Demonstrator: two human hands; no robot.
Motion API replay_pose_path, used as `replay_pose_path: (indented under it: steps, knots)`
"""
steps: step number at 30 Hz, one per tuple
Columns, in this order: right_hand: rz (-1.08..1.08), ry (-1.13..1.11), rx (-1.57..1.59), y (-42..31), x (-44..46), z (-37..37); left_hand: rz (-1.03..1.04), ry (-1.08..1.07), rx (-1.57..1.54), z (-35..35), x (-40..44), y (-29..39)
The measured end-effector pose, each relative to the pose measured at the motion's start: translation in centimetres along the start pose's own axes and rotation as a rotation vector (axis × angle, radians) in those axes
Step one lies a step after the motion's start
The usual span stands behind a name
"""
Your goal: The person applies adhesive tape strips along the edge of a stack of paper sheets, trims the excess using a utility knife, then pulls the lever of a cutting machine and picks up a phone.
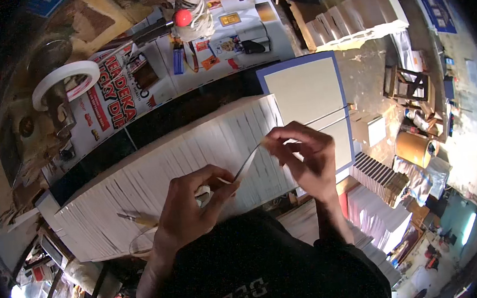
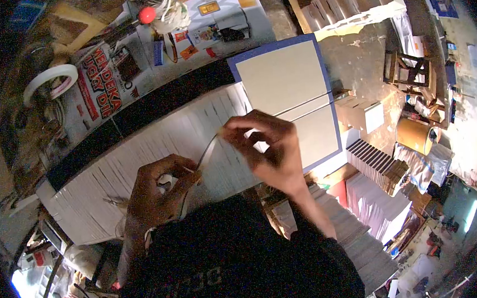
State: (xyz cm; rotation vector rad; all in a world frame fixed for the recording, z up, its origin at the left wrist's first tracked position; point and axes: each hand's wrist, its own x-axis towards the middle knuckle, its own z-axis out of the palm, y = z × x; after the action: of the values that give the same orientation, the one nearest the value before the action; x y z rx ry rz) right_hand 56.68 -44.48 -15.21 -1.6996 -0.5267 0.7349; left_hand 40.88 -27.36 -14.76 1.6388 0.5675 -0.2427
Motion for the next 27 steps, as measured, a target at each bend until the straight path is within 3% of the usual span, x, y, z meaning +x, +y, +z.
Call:
replay_pose_path:
  steps: [5,8,15,21,23,27]
  knots:
    - [0.163,0.177,0.146,2.1,1.7,-1.5,0.031,-0.029,-0.013,0.0,2.6,-0.1]
    - [0.154,0.221,0.085,3.2,2.8,-1.4,0.073,0.254,0.115,0.7,4.2,-0.2]
    - [0.031,0.32,-0.095,5.1,4.0,-1.1,0.181,0.482,0.281,1.6,6.7,0.0]
    - [0.02,0.366,-0.145,6.0,4.6,-0.9,0.148,0.505,0.294,1.4,7.8,-0.6]
    - [-0.087,0.383,-0.255,6.3,4.6,-0.7,0.132,0.522,0.284,1.6,8.1,-0.5]
    - [-0.045,0.423,-0.297,5.9,4.4,0.0,0.053,0.522,0.259,1.7,8.0,-0.7]
